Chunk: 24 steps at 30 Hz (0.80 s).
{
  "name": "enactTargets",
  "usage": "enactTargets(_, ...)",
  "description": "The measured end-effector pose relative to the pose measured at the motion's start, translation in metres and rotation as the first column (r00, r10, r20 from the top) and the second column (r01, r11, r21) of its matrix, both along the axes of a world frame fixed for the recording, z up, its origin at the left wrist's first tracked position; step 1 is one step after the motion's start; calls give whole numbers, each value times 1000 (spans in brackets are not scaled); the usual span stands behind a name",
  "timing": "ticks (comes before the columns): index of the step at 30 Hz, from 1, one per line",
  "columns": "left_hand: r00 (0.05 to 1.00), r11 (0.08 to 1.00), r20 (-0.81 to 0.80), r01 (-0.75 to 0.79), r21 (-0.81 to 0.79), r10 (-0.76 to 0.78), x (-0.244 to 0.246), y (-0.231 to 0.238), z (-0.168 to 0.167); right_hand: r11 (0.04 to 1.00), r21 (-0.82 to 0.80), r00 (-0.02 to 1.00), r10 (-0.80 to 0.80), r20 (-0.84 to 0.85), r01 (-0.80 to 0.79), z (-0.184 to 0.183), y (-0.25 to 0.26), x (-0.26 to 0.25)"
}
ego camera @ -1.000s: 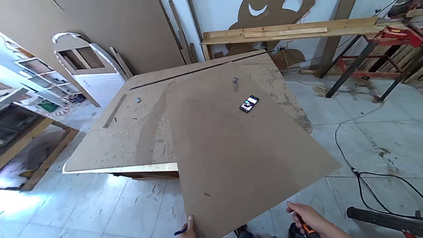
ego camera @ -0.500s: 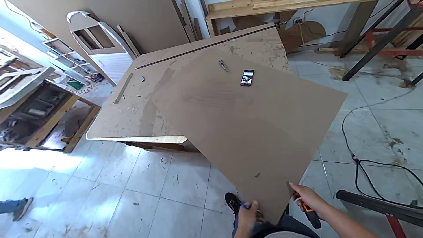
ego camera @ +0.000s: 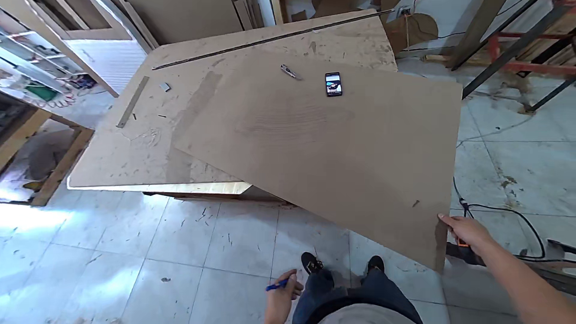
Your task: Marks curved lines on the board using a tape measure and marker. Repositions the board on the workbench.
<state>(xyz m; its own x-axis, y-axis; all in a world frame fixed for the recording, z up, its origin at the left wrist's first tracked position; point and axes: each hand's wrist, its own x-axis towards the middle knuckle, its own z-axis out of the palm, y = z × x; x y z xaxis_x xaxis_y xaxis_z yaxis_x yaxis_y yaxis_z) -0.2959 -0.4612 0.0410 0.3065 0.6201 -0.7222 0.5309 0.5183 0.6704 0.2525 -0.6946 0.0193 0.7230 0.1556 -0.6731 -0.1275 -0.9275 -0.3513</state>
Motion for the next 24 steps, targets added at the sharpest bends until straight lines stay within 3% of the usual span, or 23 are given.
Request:
enactTargets(5, 989, 977, -79, 138, 165, -126, -6, 106, -1, 969, -230, 954, 150, 260, -90, 39, 52, 2)
enactTargets(8, 986, 960, -76, 163, 228, -150, 17, 164, 15, 989, -128, 914, 120, 387, -76, 66, 116, -7)
enactTargets(11, 991, 959, -26, 130, 250, -127, 48, 206, 24, 991, 4, 925, 124, 360, -134, 65, 203, -1)
enactTargets(16, 992, 955, 19, 118, 272, -128, 98, 254, 36, 940, 180, 931, 234, 279, -291, 27, 363, 35)
enactTargets(20, 972, 926, 57, 200, 320, -229, 127, 316, 26, 873, 309, 926, 351, 137, -376, 24, 441, 79)
enactTargets(22, 952, 903, 74, 254, 346, -296, 148, 355, 26, 873, 319, 911, 272, 310, -369, 18, 453, 107)
enactTargets(24, 929, 882, 103, 297, 366, -355, 176, 397, 23, 892, 226, 792, 201, 577, -391, -10, 453, 130)
